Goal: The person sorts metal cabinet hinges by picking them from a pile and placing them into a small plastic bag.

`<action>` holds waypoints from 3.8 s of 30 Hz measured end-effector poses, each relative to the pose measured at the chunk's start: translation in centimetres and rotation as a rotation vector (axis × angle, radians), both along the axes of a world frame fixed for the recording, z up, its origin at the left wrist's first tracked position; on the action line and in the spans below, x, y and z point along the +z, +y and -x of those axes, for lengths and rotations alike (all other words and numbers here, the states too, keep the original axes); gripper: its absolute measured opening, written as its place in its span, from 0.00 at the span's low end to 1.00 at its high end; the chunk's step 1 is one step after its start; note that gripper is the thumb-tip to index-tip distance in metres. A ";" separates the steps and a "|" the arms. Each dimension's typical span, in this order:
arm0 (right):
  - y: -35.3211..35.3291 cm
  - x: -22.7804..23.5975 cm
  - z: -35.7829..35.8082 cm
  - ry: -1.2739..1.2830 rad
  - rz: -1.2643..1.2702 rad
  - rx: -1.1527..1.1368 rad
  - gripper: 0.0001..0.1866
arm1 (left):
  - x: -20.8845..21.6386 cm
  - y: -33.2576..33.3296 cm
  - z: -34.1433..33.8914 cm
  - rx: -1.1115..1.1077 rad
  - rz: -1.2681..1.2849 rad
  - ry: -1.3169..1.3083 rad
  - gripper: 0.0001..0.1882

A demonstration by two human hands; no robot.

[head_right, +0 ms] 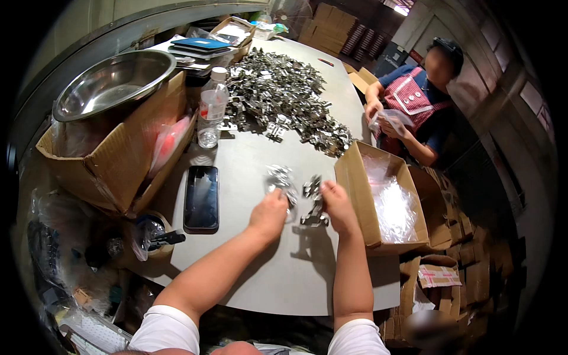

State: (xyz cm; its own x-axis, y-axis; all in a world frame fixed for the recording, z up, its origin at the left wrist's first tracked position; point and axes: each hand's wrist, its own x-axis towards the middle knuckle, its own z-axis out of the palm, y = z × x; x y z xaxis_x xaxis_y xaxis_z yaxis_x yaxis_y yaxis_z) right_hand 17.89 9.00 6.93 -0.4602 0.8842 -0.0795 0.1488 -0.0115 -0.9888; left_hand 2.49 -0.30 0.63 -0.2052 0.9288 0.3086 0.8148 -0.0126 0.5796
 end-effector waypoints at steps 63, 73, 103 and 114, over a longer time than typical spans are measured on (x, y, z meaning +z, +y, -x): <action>-2.4 -5.1 -0.3 -0.480 -1.540 -0.055 0.10 | -0.7 1.7 5.6 0.373 -0.323 -0.180 0.24; -2.3 -4.5 -0.5 -0.468 -1.405 0.166 0.13 | -0.9 2.5 6.6 -0.269 -0.381 -0.691 0.32; -4.2 -2.0 -1.4 0.000 -1.377 -0.122 0.06 | 6.8 -1.9 2.1 -0.415 -0.612 -0.043 0.08; -6.7 1.9 -1.8 -0.046 -1.349 -0.069 0.08 | 7.5 -3.1 0.3 -0.424 -0.642 -0.084 0.03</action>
State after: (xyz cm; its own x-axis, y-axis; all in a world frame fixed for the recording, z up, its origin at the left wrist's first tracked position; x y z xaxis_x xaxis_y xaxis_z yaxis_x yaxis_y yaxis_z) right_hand 19.71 2.30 8.82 -0.4331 0.3059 0.8479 0.2205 0.9480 -0.2294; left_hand 2.21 -3.42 8.09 0.0811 0.5775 0.8123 0.6188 -0.6681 0.4132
